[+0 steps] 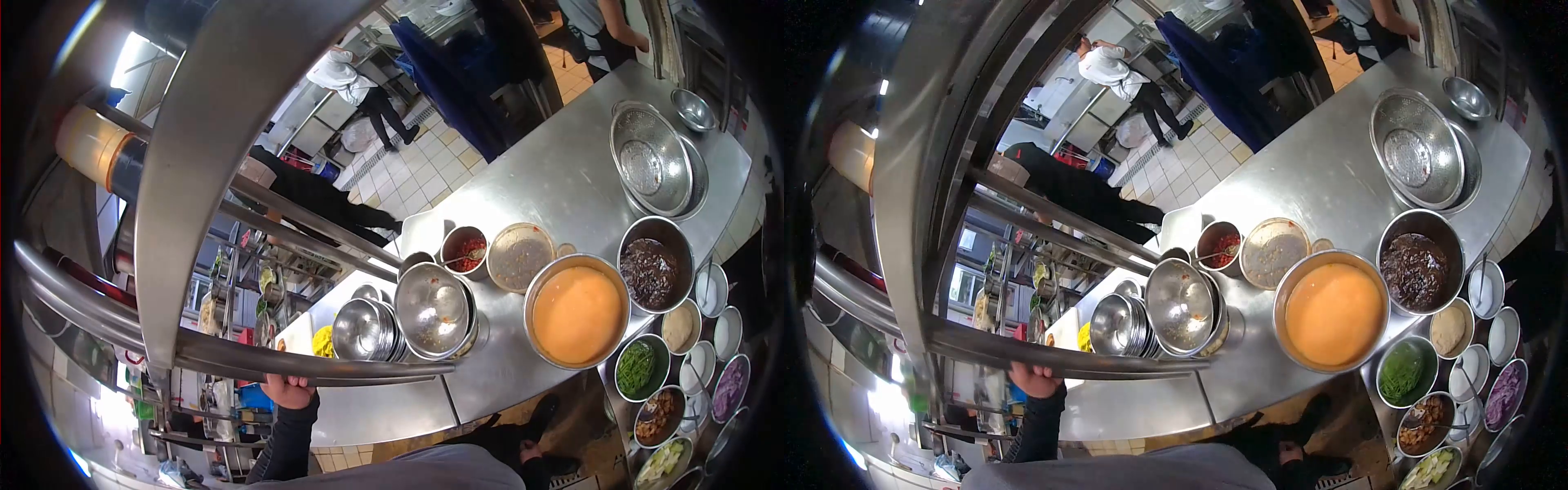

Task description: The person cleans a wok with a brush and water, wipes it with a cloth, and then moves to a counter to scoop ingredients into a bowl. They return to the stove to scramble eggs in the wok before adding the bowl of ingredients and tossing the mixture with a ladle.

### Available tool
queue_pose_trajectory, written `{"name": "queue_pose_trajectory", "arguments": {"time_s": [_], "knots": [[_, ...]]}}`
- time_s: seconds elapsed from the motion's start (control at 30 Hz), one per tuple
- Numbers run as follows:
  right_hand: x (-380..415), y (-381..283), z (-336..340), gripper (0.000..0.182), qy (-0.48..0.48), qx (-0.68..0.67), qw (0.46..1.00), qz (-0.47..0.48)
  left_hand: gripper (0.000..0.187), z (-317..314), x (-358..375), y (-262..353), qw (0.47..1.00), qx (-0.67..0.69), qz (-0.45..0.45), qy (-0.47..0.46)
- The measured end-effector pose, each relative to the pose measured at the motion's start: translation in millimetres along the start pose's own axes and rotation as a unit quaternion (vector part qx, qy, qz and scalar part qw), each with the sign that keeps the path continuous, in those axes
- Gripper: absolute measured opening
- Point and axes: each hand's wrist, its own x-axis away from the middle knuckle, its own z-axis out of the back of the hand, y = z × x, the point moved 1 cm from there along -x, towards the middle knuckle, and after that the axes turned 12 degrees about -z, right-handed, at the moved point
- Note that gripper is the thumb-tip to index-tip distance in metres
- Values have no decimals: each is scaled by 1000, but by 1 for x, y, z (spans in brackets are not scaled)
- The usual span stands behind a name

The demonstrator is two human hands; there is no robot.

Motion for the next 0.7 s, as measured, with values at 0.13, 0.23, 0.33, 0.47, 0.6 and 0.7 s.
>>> {"name": "queue_pose_trajectory", "arguments": {"time_s": [0.13,0.23,0.33,0.47,0.6,0.7], "knots": [[-13,23,-4,27,56,-19,997,-48,41,14,0,-4,998,-25,-10,-58],[21,-11,15,22,-13,-128,989,-70,41,23,-1,-10,1000,-3,-11,-28],[10,0,6,21,5,-163,984,-71,39,13,0,-5,999,-33,6,2],[-77,79,-9,17,23,-268,959,92,38,9,3,-3,999,-32,25,32],[-14,54,-7,16,-11,-382,924,-32,34,22,-1,-21,996,-48,-74,24],[-1,49,13,19,-30,-439,896,-61,36,44,-14,-38,995,68,-20,-74]]}}
